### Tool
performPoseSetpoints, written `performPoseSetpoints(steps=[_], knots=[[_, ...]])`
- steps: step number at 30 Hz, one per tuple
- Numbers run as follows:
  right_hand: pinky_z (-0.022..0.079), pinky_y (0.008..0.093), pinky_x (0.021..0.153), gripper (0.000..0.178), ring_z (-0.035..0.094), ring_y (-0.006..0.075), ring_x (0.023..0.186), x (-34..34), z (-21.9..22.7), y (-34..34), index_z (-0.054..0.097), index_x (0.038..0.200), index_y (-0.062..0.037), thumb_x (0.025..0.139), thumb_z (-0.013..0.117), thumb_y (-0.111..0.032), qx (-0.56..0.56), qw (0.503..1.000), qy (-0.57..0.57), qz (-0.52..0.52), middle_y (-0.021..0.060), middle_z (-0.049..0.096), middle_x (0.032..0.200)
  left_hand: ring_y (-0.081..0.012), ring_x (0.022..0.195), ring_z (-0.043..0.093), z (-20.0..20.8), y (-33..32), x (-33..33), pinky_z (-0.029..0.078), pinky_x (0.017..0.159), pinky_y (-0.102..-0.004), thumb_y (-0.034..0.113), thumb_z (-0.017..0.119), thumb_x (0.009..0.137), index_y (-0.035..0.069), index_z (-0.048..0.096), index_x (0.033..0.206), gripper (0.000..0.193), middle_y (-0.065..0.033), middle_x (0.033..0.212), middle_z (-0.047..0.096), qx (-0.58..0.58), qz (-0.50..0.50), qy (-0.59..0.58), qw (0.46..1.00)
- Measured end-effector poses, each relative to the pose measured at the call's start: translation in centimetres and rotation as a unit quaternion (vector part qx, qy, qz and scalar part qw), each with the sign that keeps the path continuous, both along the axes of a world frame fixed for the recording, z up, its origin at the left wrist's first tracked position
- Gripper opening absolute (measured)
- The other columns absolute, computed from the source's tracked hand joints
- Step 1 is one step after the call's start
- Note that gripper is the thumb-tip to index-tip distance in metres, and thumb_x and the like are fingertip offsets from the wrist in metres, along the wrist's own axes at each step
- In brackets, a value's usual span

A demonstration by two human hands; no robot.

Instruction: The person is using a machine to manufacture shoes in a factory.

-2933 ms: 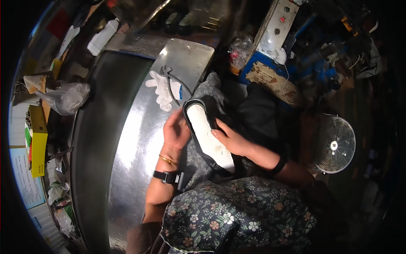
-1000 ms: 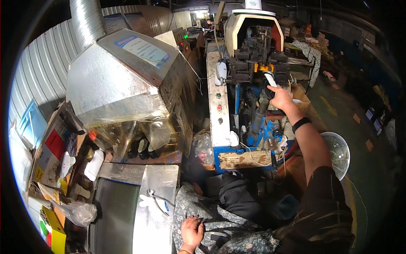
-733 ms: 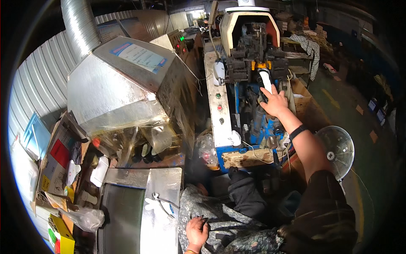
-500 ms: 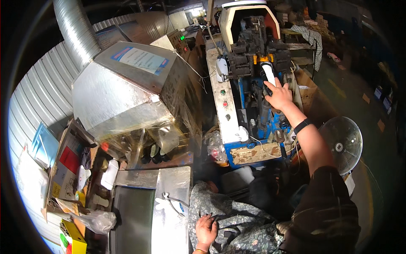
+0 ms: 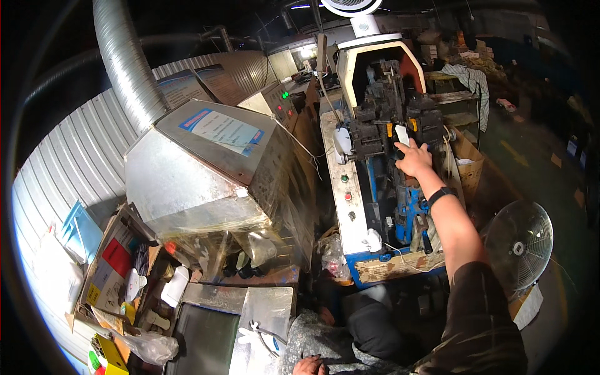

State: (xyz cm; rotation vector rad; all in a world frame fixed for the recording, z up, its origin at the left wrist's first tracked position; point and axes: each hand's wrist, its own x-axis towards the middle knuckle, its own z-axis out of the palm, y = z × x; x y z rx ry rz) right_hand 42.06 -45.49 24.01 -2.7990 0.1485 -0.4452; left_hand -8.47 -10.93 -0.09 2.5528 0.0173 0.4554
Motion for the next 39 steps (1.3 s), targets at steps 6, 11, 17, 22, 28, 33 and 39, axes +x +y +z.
performPoseSetpoints(steps=[6,11,17,22,28,33,39], knots=[[0.041,0.0477,0.105,0.068,0.038,0.0402,0.132,0.5,0.9,0.0,0.044,0.144,-0.0406,0.080,0.068,-0.038,-0.025,1.000,0.005,-0.016,0.0066,0.033,0.156,-0.0403,0.106,0.059,-0.7,0.0,0.6,0.045,0.096,-0.0481,0.015,0.063,0.088,0.002,0.070,0.099,0.018,-0.0196,0.109,0.067,0.002,0.007,-0.004,1.000],[0.042,0.0476,0.103,0.063,0.042,0.0404,0.127,0.3,1.7,-0.1,0.051,0.140,-0.0376,0.079,0.065,-0.034,-0.028,0.999,-0.042,-0.003,0.0071,0.044,0.146,-0.0400,0.106,0.059,-1.1,-0.2,0.4,0.046,0.094,-0.0475,0.014,0.064,0.088,0.002,0.069,0.099,0.017,-0.0188,0.108,0.067,0.018,0.008,-0.008,1.000],[0.042,0.0472,0.103,0.062,0.042,0.0405,0.127,0.5,2.0,-0.1,0.053,0.139,-0.0367,0.078,0.066,-0.035,-0.029,0.998,-0.052,0.001,0.0071,0.045,0.146,-0.0405,0.105,0.059,-1.3,-0.3,0.5,0.046,0.094,-0.0476,0.014,0.064,0.087,0.002,0.069,0.098,0.017,-0.0194,0.108,0.067,0.027,0.020,-0.005,0.999],[0.042,0.0463,0.102,0.061,0.044,0.0402,0.125,0.2,1.8,0.0,0.054,0.138,-0.0359,0.078,0.066,-0.035,-0.043,0.996,-0.075,-0.004,0.0069,0.047,0.144,-0.0410,0.104,0.058,-1.3,-0.3,0.6,0.046,0.093,-0.0484,0.014,0.064,0.087,0.002,0.069,0.097,0.017,-0.0194,0.106,0.066,0.026,0.018,0.004,1.000],[0.043,0.0465,0.102,0.060,0.045,0.0403,0.124,0.2,1.8,0.0,0.055,0.137,-0.0351,0.078,0.065,-0.035,-0.047,0.996,-0.081,-0.002,0.0072,0.049,0.142,-0.0413,0.104,0.058,-1.3,-0.3,0.5,0.045,0.093,-0.0482,0.013,0.064,0.086,0.001,0.068,0.097,0.017,-0.0196,0.106,0.065,0.045,0.024,-0.009,0.999],[0.042,0.0466,0.102,0.059,0.045,0.0414,0.125,0.3,1.7,0.0,0.055,0.137,-0.0344,0.079,0.065,-0.034,-0.048,0.996,-0.081,-0.003,0.0068,0.049,0.142,-0.0410,0.105,0.057,-1.7,-0.3,0.5,0.045,0.094,-0.0489,0.013,0.064,0.085,0.001,0.068,0.097,0.017,-0.0194,0.107,0.065,0.042,0.025,-0.002,0.999],[0.042,0.0476,0.102,0.060,0.045,0.0417,0.125,-0.1,1.8,-0.1,0.056,0.137,-0.0341,0.078,0.067,-0.034,-0.037,0.996,-0.087,0.001,0.0069,0.049,0.142,-0.0411,0.105,0.057,-1.6,-0.3,0.5,0.044,0.093,-0.0495,0.012,0.063,0.085,0.003,0.068,0.099,0.017,-0.0188,0.108,0.065,0.043,0.017,0.005,0.999]])
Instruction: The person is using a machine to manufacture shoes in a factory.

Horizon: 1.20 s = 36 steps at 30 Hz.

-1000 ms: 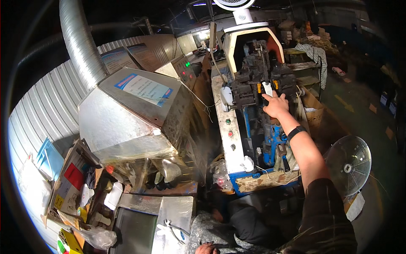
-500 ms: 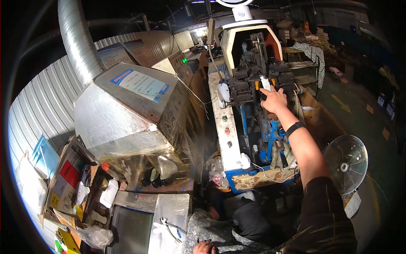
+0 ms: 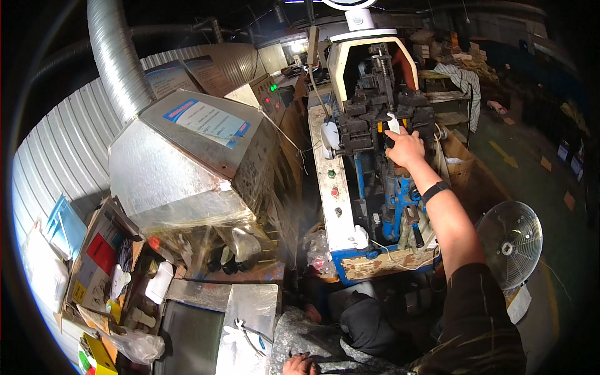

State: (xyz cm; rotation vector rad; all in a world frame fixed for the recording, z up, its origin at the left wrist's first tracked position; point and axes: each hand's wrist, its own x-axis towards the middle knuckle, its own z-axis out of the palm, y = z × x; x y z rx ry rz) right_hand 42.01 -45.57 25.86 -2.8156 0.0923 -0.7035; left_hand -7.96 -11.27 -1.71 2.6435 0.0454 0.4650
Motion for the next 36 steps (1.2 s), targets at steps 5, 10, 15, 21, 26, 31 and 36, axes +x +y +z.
performPoseSetpoints(steps=[5,10,15,21,26,31,36], knots=[[0.043,0.0460,0.103,0.063,0.049,0.0378,0.123,0.4,1.6,-0.9,0.057,0.136,-0.0328,0.074,0.069,-0.035,-0.002,1.000,0.001,0.003,0.0071,0.050,0.141,-0.0417,0.101,0.057,0.2,0.0,0.1,0.045,0.090,-0.0492,0.012,0.063,0.085,0.003,0.068,0.099,0.018,-0.0190,0.108,0.065,0.010,-0.007,-0.010,1.000],[0.048,0.0454,0.099,0.079,0.053,0.0396,0.124,0.7,2.7,-0.4,0.049,0.142,-0.0264,0.068,0.072,-0.041,0.012,0.996,-0.006,-0.086,0.0213,0.037,0.150,-0.0373,0.106,0.059,0.1,0.6,0.3,0.046,0.092,-0.0464,0.020,0.064,0.083,0.004,0.069,0.100,0.024,-0.0167,0.111,0.066,0.004,-0.016,0.010,1.000],[0.047,0.0451,0.100,0.085,0.056,0.0383,0.121,0.6,3.2,-0.1,0.043,0.147,-0.0196,0.070,0.067,-0.047,-0.002,0.995,0.082,-0.059,0.0246,0.053,0.137,-0.0292,0.107,0.061,0.2,1.1,0.2,0.047,0.094,-0.0408,0.017,0.070,0.077,0.008,0.073,0.095,0.020,-0.0089,0.107,0.069,0.014,-0.006,0.004,1.000],[0.047,0.0460,0.098,0.081,0.059,0.0375,0.117,1.7,2.5,-1.1,0.046,0.145,-0.0177,0.071,0.064,-0.044,-0.026,0.997,0.068,-0.031,0.0215,0.061,0.129,-0.0280,0.109,0.061,0.6,1.1,0.0,0.046,0.095,-0.0409,0.016,0.069,0.079,0.007,0.073,0.095,0.019,-0.0081,0.108,0.069,-0.007,0.001,0.000,1.000],[0.048,0.0454,0.097,0.081,0.061,0.0373,0.115,1.9,2.4,-0.9,0.046,0.144,-0.0131,0.072,0.063,-0.045,-0.046,0.997,0.062,-0.028,0.0218,0.062,0.125,-0.0280,0.110,0.060,0.5,1.3,-0.1,0.046,0.095,-0.0408,0.016,0.069,0.079,0.007,0.072,0.094,0.018,-0.0074,0.109,0.069,-0.008,0.003,0.002,1.000],[0.048,0.0441,0.099,0.074,0.059,0.0382,0.117,1.0,2.6,-0.5,0.055,0.137,-0.0178,0.073,0.066,-0.052,-0.025,0.996,0.064,-0.060,0.0226,0.057,0.132,-0.0296,0.107,0.061,0.1,1.5,0.1,0.047,0.093,-0.0407,0.014,0.070,0.075,0.007,0.073,0.090,0.016,-0.0083,0.106,0.070,-0.010,-0.008,-0.012,1.000],[0.047,0.0419,0.101,0.078,0.055,0.0377,0.122,0.6,3.2,-0.7,0.046,0.145,-0.0193,0.077,0.065,-0.051,-0.028,0.993,0.087,-0.069,0.0232,0.049,0.139,-0.0308,0.105,0.061,-0.2,1.5,0.2,0.047,0.093,-0.0418,0.015,0.071,0.074,0.006,0.073,0.089,0.018,-0.0102,0.106,0.070,-0.013,-0.015,-0.021,1.000]])
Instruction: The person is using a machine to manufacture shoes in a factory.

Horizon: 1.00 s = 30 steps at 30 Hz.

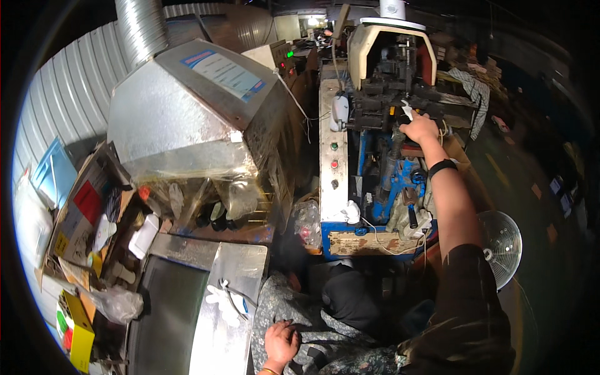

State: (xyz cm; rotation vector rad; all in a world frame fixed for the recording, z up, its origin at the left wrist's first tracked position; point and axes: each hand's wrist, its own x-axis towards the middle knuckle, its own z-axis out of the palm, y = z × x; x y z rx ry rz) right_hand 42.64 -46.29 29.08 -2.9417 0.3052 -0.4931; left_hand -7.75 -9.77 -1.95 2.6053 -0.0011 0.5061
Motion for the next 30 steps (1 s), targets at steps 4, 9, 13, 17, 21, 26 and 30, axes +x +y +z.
performPoseSetpoints(steps=[4,9,13,17,21,26,30], knots=[[0.047,0.0427,0.099,0.075,0.056,0.0401,0.118,-0.5,-0.8,0.8,0.049,0.141,-0.0147,0.078,0.065,-0.051,-0.005,1.000,-0.014,0.008,0.0238,0.051,0.136,-0.0299,0.106,0.061,-0.4,0.1,0.0,0.046,0.094,-0.0411,0.015,0.071,0.073,0.006,0.073,0.089,0.018,-0.0085,0.107,0.070,0.008,-0.001,-0.004,1.000],[0.052,0.0462,0.088,0.073,0.060,0.0433,0.107,-2.7,-4.3,1.2,0.049,0.138,-0.0130,0.078,0.068,-0.049,-0.036,0.997,-0.066,-0.017,0.0230,0.054,0.120,-0.0297,0.107,0.061,-0.5,0.2,0.1,0.046,0.094,-0.0408,0.014,0.071,0.074,0.006,0.074,0.090,0.018,-0.0081,0.107,0.070,-0.002,0.000,0.006,1.000],[0.050,0.0462,0.092,0.079,0.058,0.0445,0.109,-4.7,-5.1,-0.1,0.045,0.141,-0.0134,0.075,0.069,-0.050,-0.025,0.997,-0.071,0.030,0.0241,0.053,0.119,-0.0306,0.105,0.061,-0.3,0.2,0.1,0.045,0.094,-0.0410,0.014,0.071,0.074,0.006,0.073,0.090,0.018,-0.0082,0.107,0.070,-0.005,-0.002,-0.002,1.000],[0.049,0.0465,0.095,0.080,0.056,0.0435,0.113,-7.7,-5.9,-0.6,0.046,0.140,-0.0174,0.068,0.075,-0.038,0.112,0.989,-0.095,0.032,0.0243,0.049,0.128,-0.0311,0.106,0.061,0.1,0.2,0.1,0.045,0.095,-0.0408,0.014,0.070,0.073,0.007,0.073,0.090,0.018,-0.0096,0.107,0.070,-0.029,-0.016,-0.019,0.999],[0.046,0.0477,0.099,0.075,0.050,0.0430,0.120,-12.1,-9.2,0.6,0.051,0.137,-0.0218,0.066,0.077,-0.028,0.056,0.947,-0.291,0.120,0.0240,0.044,0.138,-0.0319,0.107,0.062,1.7,0.5,-0.3,0.047,0.096,-0.0408,0.014,0.072,0.077,0.006,0.073,0.093,0.017,-0.0123,0.111,0.069,-0.174,-0.026,0.024,0.984],[0.038,0.0456,0.107,0.082,0.045,0.0415,0.128,-22.3,-14.8,6.6,0.047,0.137,-0.0042,0.063,0.081,-0.018,0.240,0.851,-0.317,0.342,0.0246,0.041,0.140,-0.0307,0.118,0.060,5.9,-0.2,1.2,0.044,0.103,-0.0392,0.015,0.067,0.090,0.003,0.070,0.109,0.023,-0.0171,0.123,0.065,-0.328,-0.041,0.020,0.944],[0.034,0.0464,0.110,0.097,0.041,0.0411,0.132,-34.9,-19.4,16.0,0.036,0.142,0.0051,0.067,0.086,-0.032,0.449,0.732,-0.163,0.486,0.0264,0.040,0.141,-0.0258,0.126,0.053,8.8,-1.2,4.2,0.040,0.107,-0.0381,0.040,0.049,0.100,0.003,0.052,0.134,0.050,-0.0155,0.135,0.057,-0.610,-0.055,-0.038,0.789]])
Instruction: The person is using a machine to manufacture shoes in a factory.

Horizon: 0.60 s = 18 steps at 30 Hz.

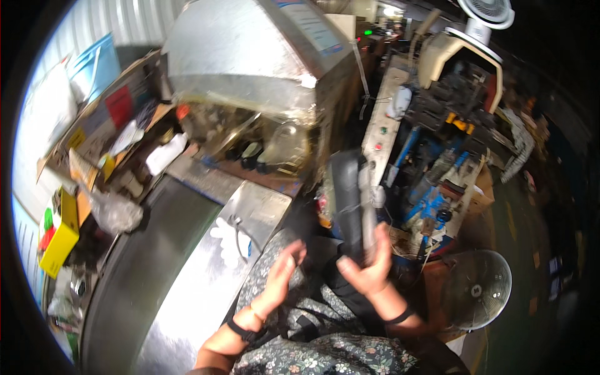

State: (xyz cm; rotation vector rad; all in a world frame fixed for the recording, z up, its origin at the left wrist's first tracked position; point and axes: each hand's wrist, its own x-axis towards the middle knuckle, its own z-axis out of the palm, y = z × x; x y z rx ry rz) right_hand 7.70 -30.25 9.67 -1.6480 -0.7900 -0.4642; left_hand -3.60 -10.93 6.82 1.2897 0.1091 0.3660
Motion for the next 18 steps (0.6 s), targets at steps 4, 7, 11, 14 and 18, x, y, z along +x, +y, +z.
performPoseSetpoints(steps=[4,7,11,14,18], knots=[[0.032,0.0490,0.111,0.106,0.037,0.0450,0.134,-5.6,-1.1,3.7,0.023,0.149,0.0043,0.079,0.073,-0.057,-0.177,0.942,-0.011,0.284,0.0314,0.034,0.145,-0.0256,0.125,0.052,0.9,4.0,-1.4,0.042,0.106,-0.0385,0.052,0.036,0.102,0.006,0.041,0.144,0.063,-0.0132,0.137,0.053,-0.337,0.030,0.003,0.941],[0.037,0.0441,0.109,0.102,0.046,0.0322,0.131,-3.7,-0.8,4.7,0.016,0.152,0.0026,0.086,0.069,-0.052,0.010,0.824,0.338,0.454,0.0237,0.037,0.149,-0.0240,0.125,0.052,0.6,6.9,-5.5,0.042,0.106,-0.0395,0.052,0.039,0.100,0.005,0.044,0.141,0.063,-0.0130,0.136,0.054,-0.135,0.078,0.117,0.981],[0.045,0.0305,0.100,0.077,0.053,0.0146,0.119,-2.5,-2.3,5.6,0.033,0.149,0.0013,0.089,0.073,-0.024,-0.172,0.685,0.465,0.534,0.0114,0.051,0.138,-0.0319,0.120,0.057,-0.2,7.0,-9.0,0.045,0.099,-0.0406,0.048,0.065,0.090,0.003,0.040,0.143,0.074,-0.0228,0.135,0.054,0.340,-0.171,0.135,0.915],[0.045,0.0263,0.098,0.059,0.056,0.0120,0.113,-4.6,-4.6,4.6,0.045,0.142,0.0032,0.090,0.069,-0.012,-0.321,0.568,0.561,0.509,0.0085,0.060,0.127,-0.0269,0.129,0.050,-1.5,8.5,-8.7,0.041,0.106,-0.0390,0.041,0.071,0.088,0.006,0.031,0.150,0.082,-0.0166,0.141,0.051,0.286,-0.311,0.184,0.887],[0.049,0.0334,0.098,0.050,0.062,0.0193,0.112,-4.2,-6.9,2.8,0.049,0.136,0.0078,0.089,0.058,-0.007,-0.008,0.568,0.739,0.362,0.0154,0.062,0.126,-0.0365,0.135,0.043,-5.4,15.8,-6.1,0.035,0.112,-0.0419,0.036,0.066,0.090,0.004,0.053,0.135,0.056,-0.0218,0.140,0.051,0.307,0.046,0.210,0.927]])
